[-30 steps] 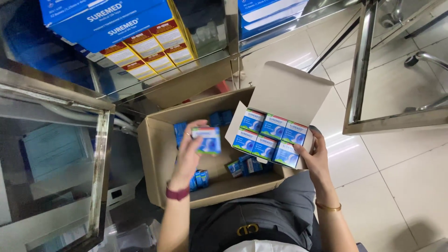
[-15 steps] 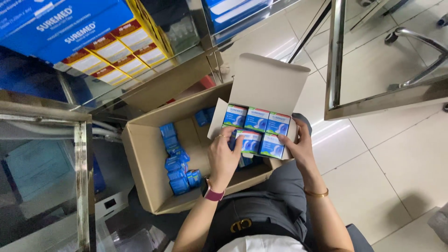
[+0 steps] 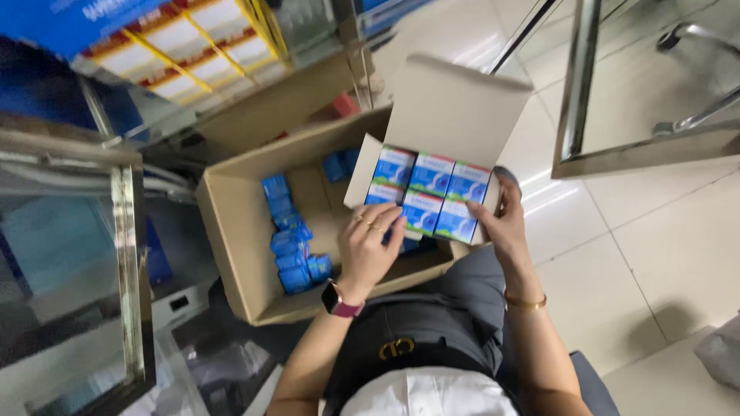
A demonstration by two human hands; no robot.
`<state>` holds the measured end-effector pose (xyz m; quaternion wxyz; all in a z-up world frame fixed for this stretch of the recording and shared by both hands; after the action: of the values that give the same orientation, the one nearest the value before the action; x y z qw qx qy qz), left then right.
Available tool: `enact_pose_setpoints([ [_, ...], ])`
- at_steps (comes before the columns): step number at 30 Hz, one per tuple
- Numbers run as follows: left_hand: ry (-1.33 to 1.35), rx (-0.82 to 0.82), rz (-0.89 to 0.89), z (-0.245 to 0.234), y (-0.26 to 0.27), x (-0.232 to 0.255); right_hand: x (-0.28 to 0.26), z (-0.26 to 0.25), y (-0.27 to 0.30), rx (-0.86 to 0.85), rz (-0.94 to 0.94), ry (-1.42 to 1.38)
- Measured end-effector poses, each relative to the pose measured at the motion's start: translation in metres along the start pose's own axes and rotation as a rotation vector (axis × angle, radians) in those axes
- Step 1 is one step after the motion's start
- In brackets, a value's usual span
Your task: The person sits on the floor and organizes small blue and white product boxes labeled 'SUREMED' from a large cardboard box into a smaller white box. They pick up the small boxes, arrange them neatly inside the white box, and then place the filled white box onto a glass shelf.
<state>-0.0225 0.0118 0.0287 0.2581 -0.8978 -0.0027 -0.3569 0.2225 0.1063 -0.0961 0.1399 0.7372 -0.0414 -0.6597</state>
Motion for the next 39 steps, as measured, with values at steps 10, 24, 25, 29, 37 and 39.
enact_pose_setpoints([
  [10, -0.266, -0.12, -0.358, 0.008, 0.079, -0.163, 0.004, -0.002, 0.0, -0.061, -0.04, -0.018],
  [24, -0.321, -0.692, 0.034, 0.199, 0.161, -0.278, -0.016, 0.002, 0.004, -0.06, -0.036, -0.004],
  [25, -0.323, -0.693, 0.036, 0.168, 0.134, -0.259, -0.015, 0.002, 0.003, -0.059, -0.036, -0.007],
  [29, -0.199, -0.717, -0.509, 0.063, 0.072, -0.241, -0.012, 0.003, 0.003, -0.071, -0.03, -0.045],
  [37, 0.536, 0.129, -0.729, -0.06, 0.045, -0.171, -0.006, 0.003, 0.0, -0.053, -0.02, -0.02],
  [39, 0.756, 0.331, -0.67, -0.083, 0.027, -0.114, -0.007, 0.003, 0.001, -0.055, -0.01, -0.026],
])
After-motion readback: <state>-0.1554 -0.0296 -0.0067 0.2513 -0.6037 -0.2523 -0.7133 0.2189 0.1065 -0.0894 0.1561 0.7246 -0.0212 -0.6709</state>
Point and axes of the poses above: each hand's wrist, its own y-axis away from the middle knuckle, its own z-axis out of the palm, x = y × z, the point moved 3 cm from there along -y, towards the middle knuckle, and after that the axes turned 5 degrees about y, right-handed, at the moved point
